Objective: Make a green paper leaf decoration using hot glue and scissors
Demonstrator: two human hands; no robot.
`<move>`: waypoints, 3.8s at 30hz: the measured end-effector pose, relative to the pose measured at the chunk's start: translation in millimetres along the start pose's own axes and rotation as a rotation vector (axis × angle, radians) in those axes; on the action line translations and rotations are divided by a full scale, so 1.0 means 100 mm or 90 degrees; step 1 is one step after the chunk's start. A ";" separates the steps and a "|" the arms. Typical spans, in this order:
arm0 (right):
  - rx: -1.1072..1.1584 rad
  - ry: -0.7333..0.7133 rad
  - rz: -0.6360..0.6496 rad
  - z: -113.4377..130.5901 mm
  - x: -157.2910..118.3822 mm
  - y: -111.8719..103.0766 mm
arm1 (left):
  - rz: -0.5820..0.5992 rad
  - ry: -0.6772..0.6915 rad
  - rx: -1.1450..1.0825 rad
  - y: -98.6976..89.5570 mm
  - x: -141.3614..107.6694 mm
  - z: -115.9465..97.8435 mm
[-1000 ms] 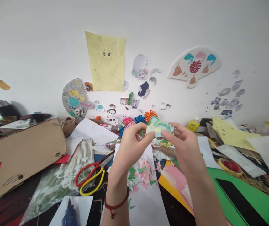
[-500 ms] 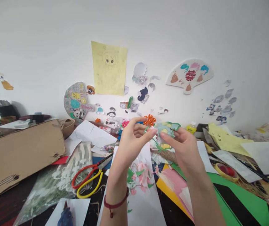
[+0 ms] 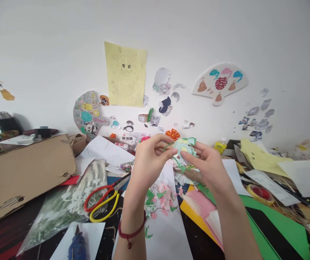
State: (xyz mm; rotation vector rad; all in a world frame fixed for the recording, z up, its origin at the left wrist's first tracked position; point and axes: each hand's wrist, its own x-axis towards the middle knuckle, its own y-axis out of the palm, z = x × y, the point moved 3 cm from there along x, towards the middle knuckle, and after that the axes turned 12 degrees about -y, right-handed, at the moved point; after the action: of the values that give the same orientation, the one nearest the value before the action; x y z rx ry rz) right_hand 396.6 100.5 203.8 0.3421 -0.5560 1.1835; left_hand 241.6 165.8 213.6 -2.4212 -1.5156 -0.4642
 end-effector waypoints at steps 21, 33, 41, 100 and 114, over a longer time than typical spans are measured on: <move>0.005 0.031 0.029 0.03 -0.06 0.01 | -0.044 0.190 0.133 0.09 -0.04 -0.07; 0.056 -0.067 -0.074 -0.04 -0.06 0.08 | -0.014 0.254 0.129 0.11 -0.05 -0.11; 0.101 -0.209 -0.197 -0.11 -0.02 0.14 | 0.033 0.085 0.049 0.07 0.08 0.09; -0.053 -0.208 -0.158 0.18 -0.14 -0.01 | -0.064 0.287 0.190 0.16 -0.12 -0.20; -0.071 -0.194 -0.179 0.23 -0.17 0.00 | -0.026 0.257 0.125 0.14 -0.14 -0.23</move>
State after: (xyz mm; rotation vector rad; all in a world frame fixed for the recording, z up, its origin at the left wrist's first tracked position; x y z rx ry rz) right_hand 386.7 74.7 213.0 0.4928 -0.8074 0.8301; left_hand 245.9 139.7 228.9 -2.0011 -1.3623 -0.7245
